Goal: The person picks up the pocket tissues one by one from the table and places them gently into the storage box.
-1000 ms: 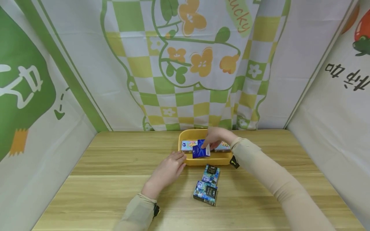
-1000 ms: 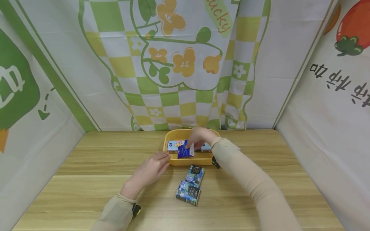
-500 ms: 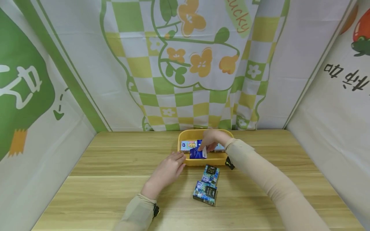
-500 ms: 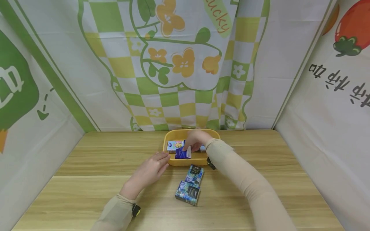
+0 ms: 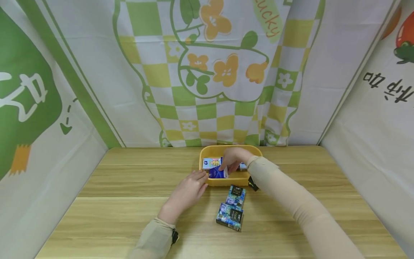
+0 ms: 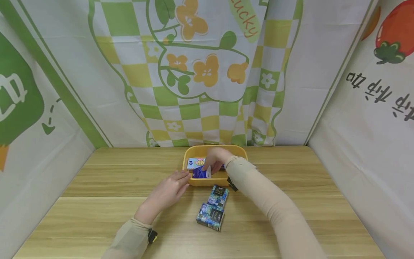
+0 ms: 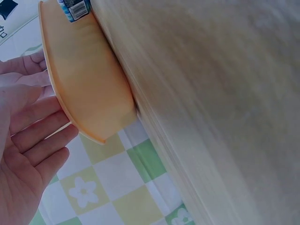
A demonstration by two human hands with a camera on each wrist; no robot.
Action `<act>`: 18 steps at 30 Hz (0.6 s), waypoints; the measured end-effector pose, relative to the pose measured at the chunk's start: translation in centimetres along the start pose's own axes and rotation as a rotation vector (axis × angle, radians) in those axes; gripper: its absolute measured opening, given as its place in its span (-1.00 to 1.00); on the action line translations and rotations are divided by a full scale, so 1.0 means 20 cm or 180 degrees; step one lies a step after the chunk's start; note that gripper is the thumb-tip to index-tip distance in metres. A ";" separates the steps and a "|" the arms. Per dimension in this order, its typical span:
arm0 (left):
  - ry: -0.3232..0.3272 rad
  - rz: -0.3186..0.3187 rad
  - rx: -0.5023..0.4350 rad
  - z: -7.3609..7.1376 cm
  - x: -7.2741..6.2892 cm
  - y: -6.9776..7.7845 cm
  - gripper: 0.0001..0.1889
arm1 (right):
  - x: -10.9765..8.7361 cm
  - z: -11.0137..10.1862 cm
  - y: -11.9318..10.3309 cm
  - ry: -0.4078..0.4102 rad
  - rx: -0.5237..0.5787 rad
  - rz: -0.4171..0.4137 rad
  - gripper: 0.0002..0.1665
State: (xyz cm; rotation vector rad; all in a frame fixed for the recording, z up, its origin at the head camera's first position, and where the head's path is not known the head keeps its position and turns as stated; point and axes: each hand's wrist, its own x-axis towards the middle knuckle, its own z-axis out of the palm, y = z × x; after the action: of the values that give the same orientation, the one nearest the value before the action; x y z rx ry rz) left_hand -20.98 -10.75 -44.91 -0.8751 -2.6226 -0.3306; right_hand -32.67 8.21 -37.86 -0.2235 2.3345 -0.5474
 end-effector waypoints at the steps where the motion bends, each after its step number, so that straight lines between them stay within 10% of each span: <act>1: 0.0011 0.0009 -0.0008 0.00 0.00 0.00 -0.66 | 0.00 0.00 0.00 -0.0038 0.0031 0.0007 -0.74; 18: 0.0050 0.0062 0.0037 0.01 0.00 0.00 -0.66 | 0.01 0.04 -0.02 -0.0043 0.0175 -0.0006 -0.66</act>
State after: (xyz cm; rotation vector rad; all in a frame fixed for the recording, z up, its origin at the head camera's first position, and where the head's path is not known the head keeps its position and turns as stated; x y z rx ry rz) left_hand -21.04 -10.74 -45.09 -0.8900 -2.5974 -0.3154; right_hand -32.35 7.55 -38.35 -0.2031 2.3031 -0.6082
